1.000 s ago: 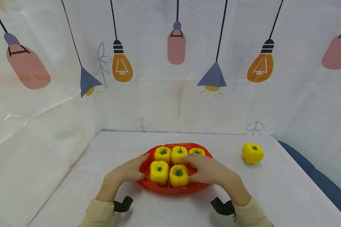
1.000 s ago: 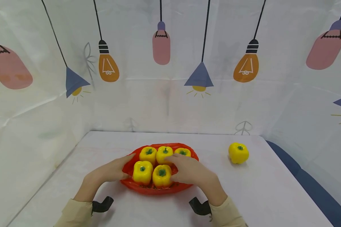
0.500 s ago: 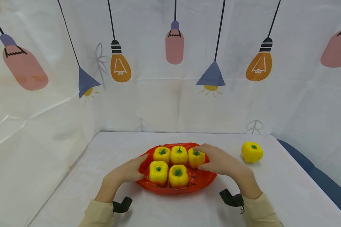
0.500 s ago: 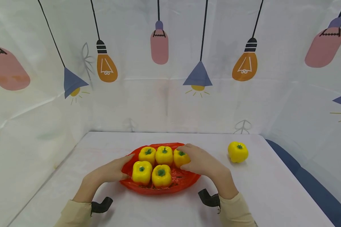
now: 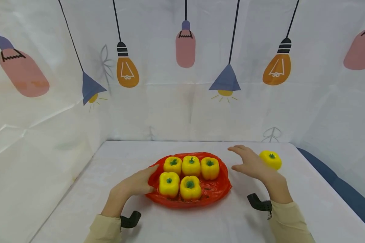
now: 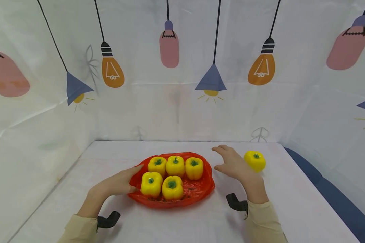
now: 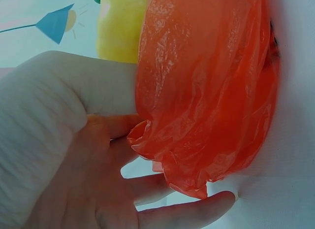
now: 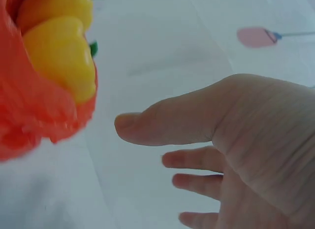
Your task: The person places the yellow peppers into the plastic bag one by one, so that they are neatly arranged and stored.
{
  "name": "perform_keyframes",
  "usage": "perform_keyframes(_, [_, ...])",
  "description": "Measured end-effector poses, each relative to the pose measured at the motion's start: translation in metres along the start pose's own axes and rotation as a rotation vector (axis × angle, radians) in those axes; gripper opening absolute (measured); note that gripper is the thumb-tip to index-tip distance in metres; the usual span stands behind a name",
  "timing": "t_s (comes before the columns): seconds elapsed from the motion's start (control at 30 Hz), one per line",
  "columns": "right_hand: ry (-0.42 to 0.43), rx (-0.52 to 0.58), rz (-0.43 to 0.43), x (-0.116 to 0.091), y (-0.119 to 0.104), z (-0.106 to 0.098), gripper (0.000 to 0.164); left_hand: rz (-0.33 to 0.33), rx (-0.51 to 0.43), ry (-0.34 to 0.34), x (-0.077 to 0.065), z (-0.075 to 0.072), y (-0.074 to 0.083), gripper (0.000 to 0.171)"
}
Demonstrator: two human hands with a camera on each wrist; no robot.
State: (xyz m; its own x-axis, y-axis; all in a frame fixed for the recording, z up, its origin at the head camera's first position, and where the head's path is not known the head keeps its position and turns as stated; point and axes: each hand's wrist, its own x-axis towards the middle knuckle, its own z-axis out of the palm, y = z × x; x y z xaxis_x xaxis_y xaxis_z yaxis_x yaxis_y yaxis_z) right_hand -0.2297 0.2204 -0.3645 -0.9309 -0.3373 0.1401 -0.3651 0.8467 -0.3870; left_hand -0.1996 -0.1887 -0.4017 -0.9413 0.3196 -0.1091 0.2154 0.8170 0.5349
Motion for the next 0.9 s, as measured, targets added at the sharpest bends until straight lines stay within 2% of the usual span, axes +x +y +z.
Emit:
perform_keyframes(0.17, [0.046,-0.026,0.035,-0.001,0.028,-0.011,0.065,-0.006,0.017,0.000,-0.001,0.000,0.001,0.078])
perform_keyframes(0.3, [0.148,-0.086,0.020,-0.003,0.052,-0.016,0.065,-0.008,0.016,-0.001,0.000,0.000,0.001,0.078])
perform_keyframes(0.43, [0.208,-0.133,0.067,-0.003,0.072,-0.015,0.067,-0.005,0.020,-0.001,0.001,0.000,0.000,0.079])
perform_keyframes(0.6, [0.147,-0.111,0.147,-0.004,0.092,-0.010,0.069,-0.007,0.017,-0.001,0.001,0.000,0.000,0.079])
perform_keyframes(0.9, [0.058,-0.004,0.133,-0.011,0.109,-0.009,0.070,-0.020,0.019,-0.006,0.001,0.000,0.000,0.079])
